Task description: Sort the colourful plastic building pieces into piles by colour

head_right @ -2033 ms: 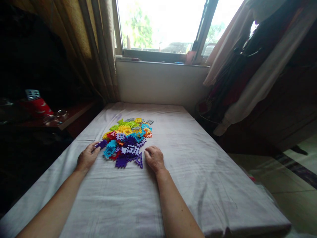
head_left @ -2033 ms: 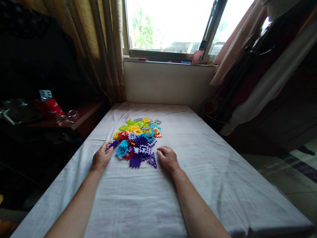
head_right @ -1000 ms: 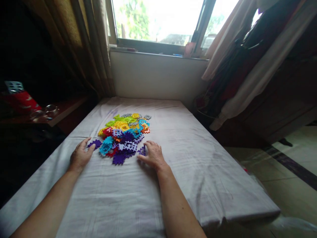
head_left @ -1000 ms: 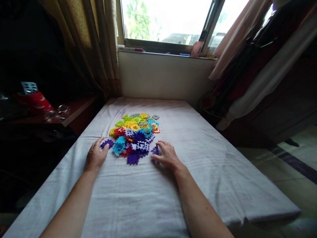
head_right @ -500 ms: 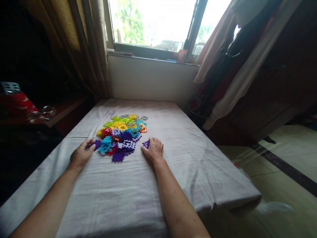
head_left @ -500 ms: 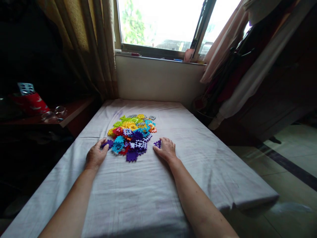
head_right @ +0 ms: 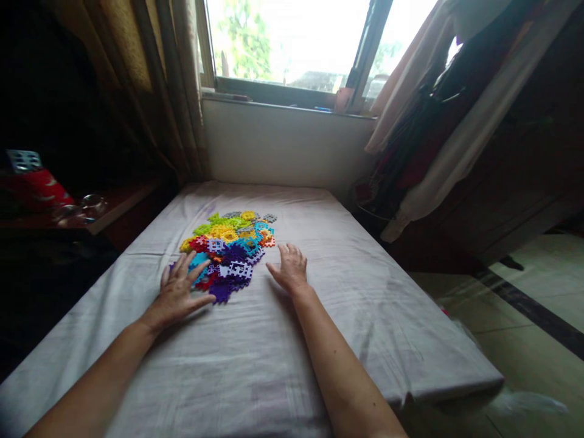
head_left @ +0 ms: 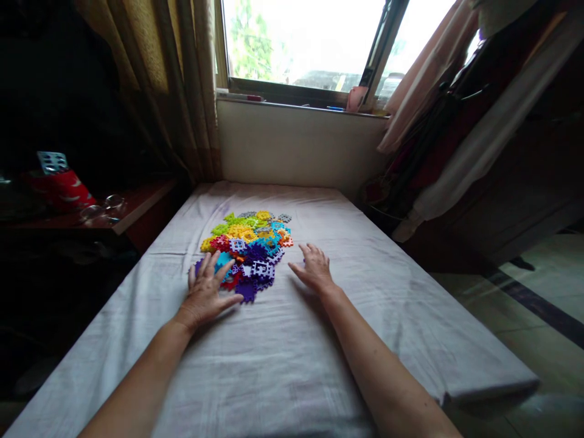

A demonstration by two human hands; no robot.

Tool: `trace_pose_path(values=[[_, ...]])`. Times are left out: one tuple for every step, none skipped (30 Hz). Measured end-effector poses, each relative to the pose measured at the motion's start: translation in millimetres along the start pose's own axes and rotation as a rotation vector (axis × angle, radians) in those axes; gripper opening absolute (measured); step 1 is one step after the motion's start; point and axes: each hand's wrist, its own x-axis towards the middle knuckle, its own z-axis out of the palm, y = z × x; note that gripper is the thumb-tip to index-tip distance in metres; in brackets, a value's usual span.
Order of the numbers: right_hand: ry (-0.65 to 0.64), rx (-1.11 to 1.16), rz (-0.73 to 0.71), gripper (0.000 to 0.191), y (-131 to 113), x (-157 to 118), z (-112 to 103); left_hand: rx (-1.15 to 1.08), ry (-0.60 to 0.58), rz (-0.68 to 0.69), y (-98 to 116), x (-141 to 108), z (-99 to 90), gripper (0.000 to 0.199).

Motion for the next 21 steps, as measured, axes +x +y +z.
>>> trace_pose_path(values=[[0.000, 0.032, -0.064, 0.066, -7, 5, 3, 0.013, -0.020, 0.036, 11, 0, 1.7, 0.082], [-0.001, 0.067, -0.109, 0.066, -14, 12, 5, 0.020, -0.034, 0.060, 21, 1, 3.3, 0.084], [-0.004, 0.103, -0.133, 0.066, -20, 21, 8, 0.024, -0.041, 0.070, 29, 4, 4.6, 0.083], [-0.011, 0.140, -0.137, 0.065, -24, 34, 10, 0.030, -0.037, 0.064, 34, 8, 5.3, 0.081], [-0.021, 0.177, -0.126, 0.065, -28, 48, 11, 0.038, -0.026, 0.050, 36, 14, 5.2, 0.079], [-0.034, 0.213, -0.099, 0.064, -30, 64, 12, 0.049, -0.008, 0.027, 36, 20, 4.5, 0.077], [-0.050, 0.246, -0.057, 0.063, -31, 80, 13, 0.062, 0.010, 0.001, 33, 27, 3.1, 0.075], [-0.069, 0.272, -0.001, 0.062, -30, 97, 13, 0.072, 0.024, -0.026, 28, 34, 1.5, 0.075], [-0.090, 0.291, 0.063, 0.062, -29, 114, 13, 0.079, 0.033, -0.056, 21, 40, 0.0, 0.076], [-0.109, 0.300, 0.124, 0.062, -27, 129, 12, 0.082, 0.037, -0.093, 13, 46, -1.3, 0.077], [-0.124, 0.302, 0.177, 0.063, -25, 144, 12, 0.080, 0.036, -0.139, 4, 51, -2.1, 0.079], [-0.136, 0.298, 0.219, 0.064, -24, 157, 13, 0.075, 0.030, -0.193, -5, 54, -2.2, 0.082], [-0.145, 0.292, 0.249, 0.065, -23, 169, 14, 0.065, 0.019, -0.250, -14, 57, -1.7, 0.084], [-0.151, 0.283, 0.272, 0.066, -24, 180, 17, 0.048, 0.001, -0.303, -23, 59, -0.5, 0.087], [-0.157, 0.275, 0.289, 0.066, -26, 189, 20, 0.025, -0.025, -0.344, -31, 60, 1.1, 0.089], [-0.164, 0.267, 0.303, 0.067, -30, 198, 24, 0.000, -0.051, -0.369, -37, 60, 3.2, 0.091], [-0.170, 0.261, 0.312, 0.068, -36, 205, 28, -0.024, -0.070, -0.378, -42, 60, 5.5, 0.093], [-0.179, 0.257, 0.306, 0.069, -43, 210, 33, -0.045, -0.078, -0.373, -46, 59, 7.8, 0.095], [-0.189, 0.255, 0.280, 0.070, -52, 215, 38, -0.064, -0.075, -0.359, -47, 59, 10.1, 0.097], [-0.202, 0.252, 0.238, 0.071, -61, 218, 42, -0.078, -0.063, -0.345, -48, 58, 12.1, 0.099], [-0.218, 0.246, 0.185, 0.073, -71, 221, 46, -0.089, -0.045, -0.331, -48, 58, 13.9, 0.100]])
